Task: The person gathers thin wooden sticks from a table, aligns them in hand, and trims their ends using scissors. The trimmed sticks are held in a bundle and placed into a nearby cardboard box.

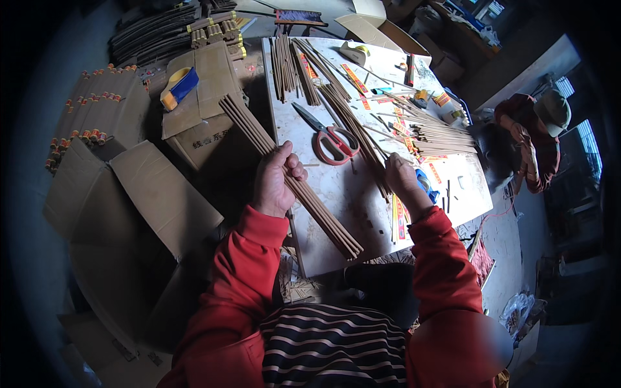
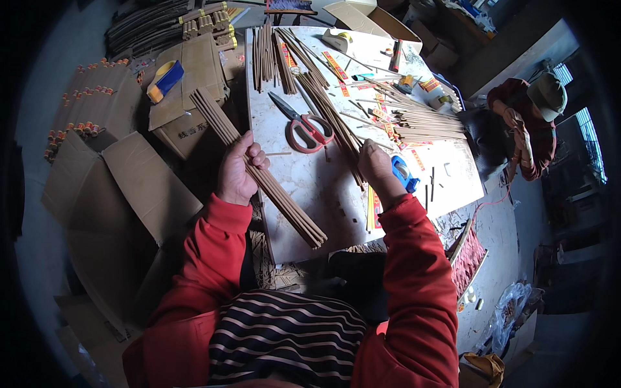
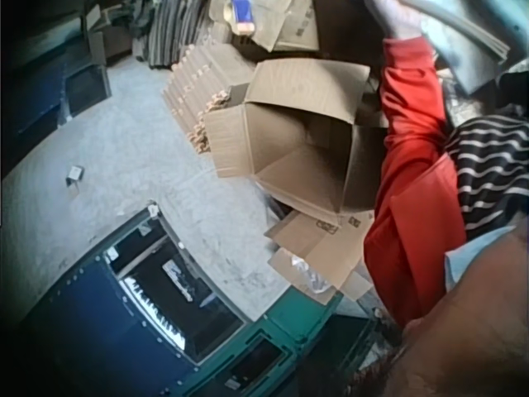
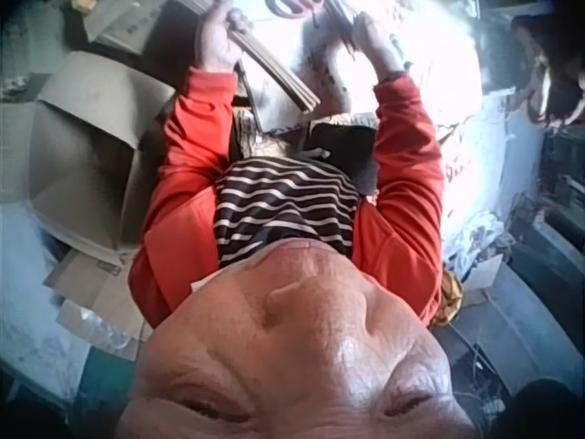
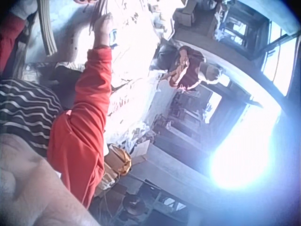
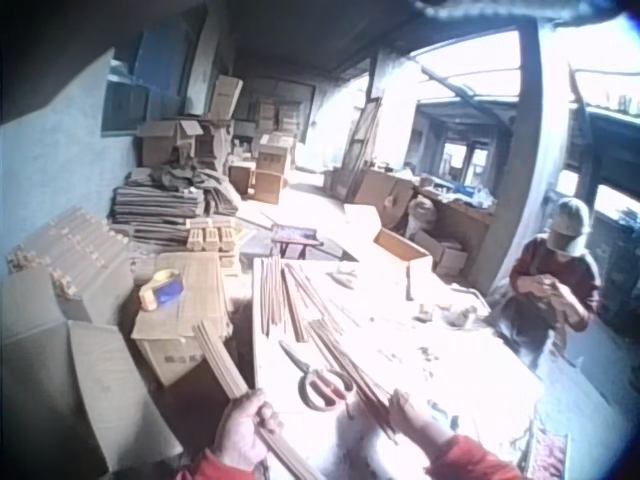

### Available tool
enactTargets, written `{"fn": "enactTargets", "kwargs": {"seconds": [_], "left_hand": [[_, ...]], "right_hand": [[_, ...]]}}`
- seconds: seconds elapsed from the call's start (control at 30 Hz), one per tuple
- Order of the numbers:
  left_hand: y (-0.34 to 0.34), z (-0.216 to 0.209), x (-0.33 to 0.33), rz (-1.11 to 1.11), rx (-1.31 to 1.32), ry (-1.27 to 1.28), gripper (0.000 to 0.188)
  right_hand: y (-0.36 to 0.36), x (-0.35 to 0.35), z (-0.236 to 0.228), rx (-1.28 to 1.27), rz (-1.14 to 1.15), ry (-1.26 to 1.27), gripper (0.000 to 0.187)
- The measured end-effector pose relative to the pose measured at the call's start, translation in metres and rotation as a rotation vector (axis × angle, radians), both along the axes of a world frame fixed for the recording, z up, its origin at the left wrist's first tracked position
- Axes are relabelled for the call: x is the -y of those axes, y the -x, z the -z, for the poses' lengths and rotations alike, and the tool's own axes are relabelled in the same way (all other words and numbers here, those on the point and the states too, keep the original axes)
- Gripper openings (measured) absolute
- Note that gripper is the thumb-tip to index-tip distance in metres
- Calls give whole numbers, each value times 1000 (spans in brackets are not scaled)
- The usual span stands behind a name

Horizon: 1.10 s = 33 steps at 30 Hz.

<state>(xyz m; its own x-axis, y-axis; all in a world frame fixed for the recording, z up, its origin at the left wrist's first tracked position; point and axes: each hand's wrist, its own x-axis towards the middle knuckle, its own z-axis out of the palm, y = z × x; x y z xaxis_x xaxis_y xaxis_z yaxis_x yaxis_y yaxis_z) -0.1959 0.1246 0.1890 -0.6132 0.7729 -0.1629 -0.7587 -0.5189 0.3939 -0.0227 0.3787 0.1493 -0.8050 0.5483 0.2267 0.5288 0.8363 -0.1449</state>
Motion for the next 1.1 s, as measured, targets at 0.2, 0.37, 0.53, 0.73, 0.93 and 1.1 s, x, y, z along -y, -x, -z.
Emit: {"fn": "enactTargets", "kwargs": {"seconds": [0.2, 0.37, 0.53, 0.73, 0.93, 1.1], "left_hand": [[-3, -6, 4, -4, -85, 10, 19], [-28, -47, 10, -48, -433, 61, 16], [-60, -85, 0, -78, -803, 28, 15], [-69, -84, -4, -33, -1205, 110, 12], [-89, -94, 8, 17, -1106, 51, 10], [-94, -84, 10, 33, -1157, 105, 16]], "right_hand": [[-12, 25, -32, -375, -118, 149, 20], [-29, 110, -54, -701, -276, 1017, 20], [-30, 157, -56, -746, -372, 1149, 21], [-32, 178, -28, -695, -430, 1260, 21], [-40, 178, -24, -619, -451, 1087, 21], [-44, 178, -15, -586, -434, 1048, 22]]}}
